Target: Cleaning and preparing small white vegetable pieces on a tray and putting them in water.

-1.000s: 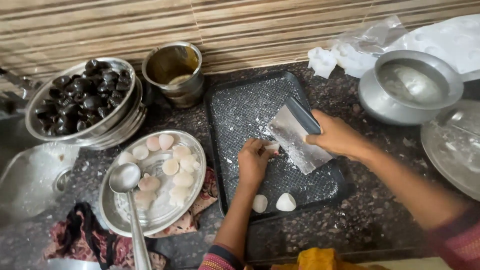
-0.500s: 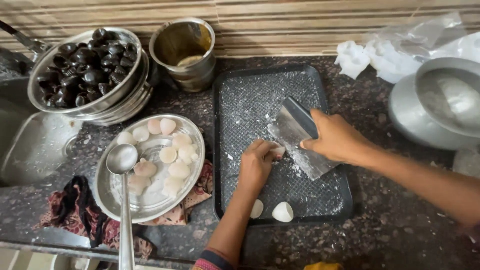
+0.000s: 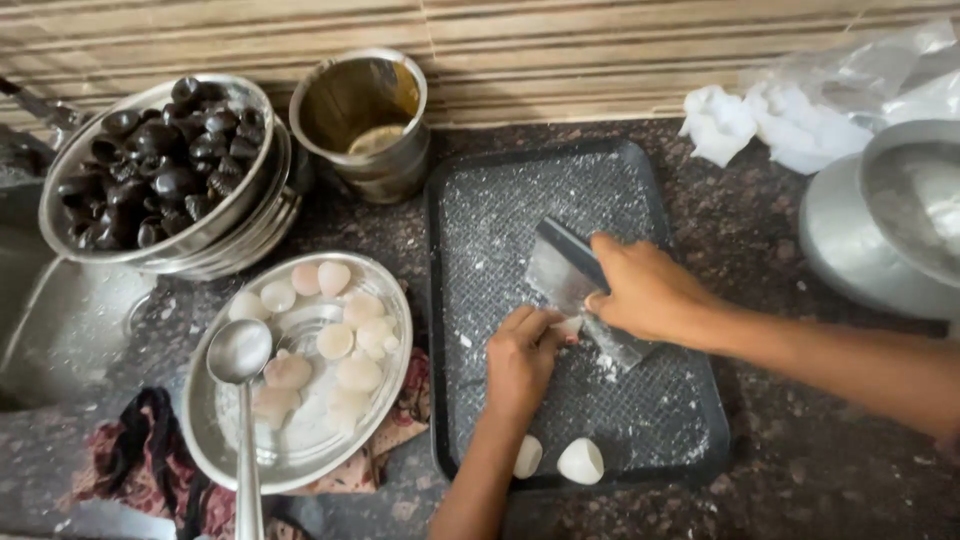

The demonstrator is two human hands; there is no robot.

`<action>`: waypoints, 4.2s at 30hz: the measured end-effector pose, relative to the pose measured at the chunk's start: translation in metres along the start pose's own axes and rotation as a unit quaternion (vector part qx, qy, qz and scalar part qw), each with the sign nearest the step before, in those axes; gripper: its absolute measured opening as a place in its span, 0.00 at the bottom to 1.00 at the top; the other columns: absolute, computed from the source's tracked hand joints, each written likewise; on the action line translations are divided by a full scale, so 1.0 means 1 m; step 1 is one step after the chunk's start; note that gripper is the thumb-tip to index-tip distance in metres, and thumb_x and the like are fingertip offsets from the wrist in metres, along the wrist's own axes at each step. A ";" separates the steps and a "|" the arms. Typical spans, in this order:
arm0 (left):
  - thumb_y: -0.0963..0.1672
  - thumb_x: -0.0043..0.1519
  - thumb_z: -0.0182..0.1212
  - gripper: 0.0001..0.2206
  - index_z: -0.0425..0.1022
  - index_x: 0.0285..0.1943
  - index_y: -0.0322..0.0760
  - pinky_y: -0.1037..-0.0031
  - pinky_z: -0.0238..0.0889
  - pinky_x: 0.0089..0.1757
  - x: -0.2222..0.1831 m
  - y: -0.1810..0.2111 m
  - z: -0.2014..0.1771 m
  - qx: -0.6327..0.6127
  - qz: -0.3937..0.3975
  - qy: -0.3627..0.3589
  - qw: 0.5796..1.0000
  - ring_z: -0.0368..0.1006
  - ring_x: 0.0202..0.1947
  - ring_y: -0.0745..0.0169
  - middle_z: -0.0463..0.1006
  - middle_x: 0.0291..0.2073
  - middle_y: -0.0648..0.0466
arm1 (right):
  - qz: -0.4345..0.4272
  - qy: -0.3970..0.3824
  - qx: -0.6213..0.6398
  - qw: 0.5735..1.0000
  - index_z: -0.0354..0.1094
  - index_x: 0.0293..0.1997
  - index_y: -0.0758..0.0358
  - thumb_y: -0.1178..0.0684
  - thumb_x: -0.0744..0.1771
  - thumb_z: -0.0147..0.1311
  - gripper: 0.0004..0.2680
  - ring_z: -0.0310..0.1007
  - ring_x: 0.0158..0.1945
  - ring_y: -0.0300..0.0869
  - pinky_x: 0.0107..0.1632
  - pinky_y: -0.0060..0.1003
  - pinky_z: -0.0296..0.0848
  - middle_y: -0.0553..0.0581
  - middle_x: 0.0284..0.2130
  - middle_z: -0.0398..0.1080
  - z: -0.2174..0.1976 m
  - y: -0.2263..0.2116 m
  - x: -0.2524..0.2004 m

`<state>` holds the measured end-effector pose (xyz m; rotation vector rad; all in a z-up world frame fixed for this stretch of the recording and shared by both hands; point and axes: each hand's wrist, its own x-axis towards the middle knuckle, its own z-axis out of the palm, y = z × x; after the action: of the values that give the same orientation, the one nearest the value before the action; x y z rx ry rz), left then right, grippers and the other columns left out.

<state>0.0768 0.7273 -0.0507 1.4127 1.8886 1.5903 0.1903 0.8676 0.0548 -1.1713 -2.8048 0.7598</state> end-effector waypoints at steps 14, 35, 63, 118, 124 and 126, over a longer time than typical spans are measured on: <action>0.36 0.54 0.67 0.12 0.75 0.45 0.30 0.67 0.72 0.36 -0.005 0.009 -0.015 0.028 -0.049 -0.012 0.998 0.79 0.32 0.50 0.77 0.38 0.45 | -0.022 0.003 0.026 0.999 0.63 0.48 0.71 0.50 0.59 0.69 0.21 0.78 0.43 0.64 0.45 0.53 0.75 0.75 0.36 0.75 0.020 0.021 0.040; 0.36 0.52 0.70 0.07 0.82 0.39 0.30 0.72 0.71 0.33 0.001 -0.004 -0.009 0.032 -0.027 0.059 0.997 0.79 0.28 0.60 0.82 0.32 0.48 | 0.028 -0.010 0.012 0.999 0.64 0.47 0.72 0.51 0.60 0.67 0.19 0.78 0.44 0.65 0.46 0.54 0.76 0.76 0.36 0.75 0.000 -0.004 -0.001; 0.34 0.53 0.66 0.12 0.80 0.46 0.31 0.71 0.75 0.40 -0.004 -0.007 -0.036 -0.052 -0.082 -0.003 0.995 0.80 0.38 0.55 0.78 0.45 0.46 | 0.047 -0.006 0.053 0.997 0.60 0.54 0.69 0.48 0.61 0.65 0.22 0.81 0.33 0.59 0.38 0.52 0.75 0.71 0.27 0.74 -0.015 -0.022 0.004; 0.40 0.55 0.75 0.13 0.72 0.39 0.33 0.58 0.67 0.41 -0.012 -0.019 -0.006 0.138 -0.004 0.036 0.990 0.72 0.39 0.41 0.73 0.36 0.43 | 0.028 0.085 0.044 0.995 0.65 0.46 0.66 0.45 0.60 0.70 0.20 0.77 0.32 0.54 0.36 0.48 0.73 0.66 0.30 0.75 -0.038 -0.020 0.035; 0.44 0.43 0.81 0.25 0.72 0.44 0.30 0.58 0.68 0.44 -0.002 -0.021 -0.006 0.091 -0.026 0.013 0.995 0.72 0.42 0.38 0.73 0.43 0.42 | 0.044 0.174 0.107 0.978 0.68 0.48 0.66 0.47 0.59 0.70 0.20 0.77 0.33 0.51 0.38 0.46 0.73 0.65 0.31 0.75 -0.044 0.014 -0.029; 0.43 0.41 0.82 0.30 0.71 0.50 0.27 0.57 0.67 0.46 0.002 -0.012 -0.013 0.084 -0.002 0.017 0.996 0.71 0.45 0.35 0.71 0.46 0.39 | 0.068 0.171 0.127 0.975 0.69 0.49 0.65 0.48 0.59 0.69 0.19 0.78 0.34 0.50 0.39 0.45 0.73 0.64 0.32 0.77 -0.037 0.017 -0.046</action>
<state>0.0605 0.7222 -0.0562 1.4547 2.0857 1.4938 0.2421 0.8629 0.0884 -1.3123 -2.2939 0.8063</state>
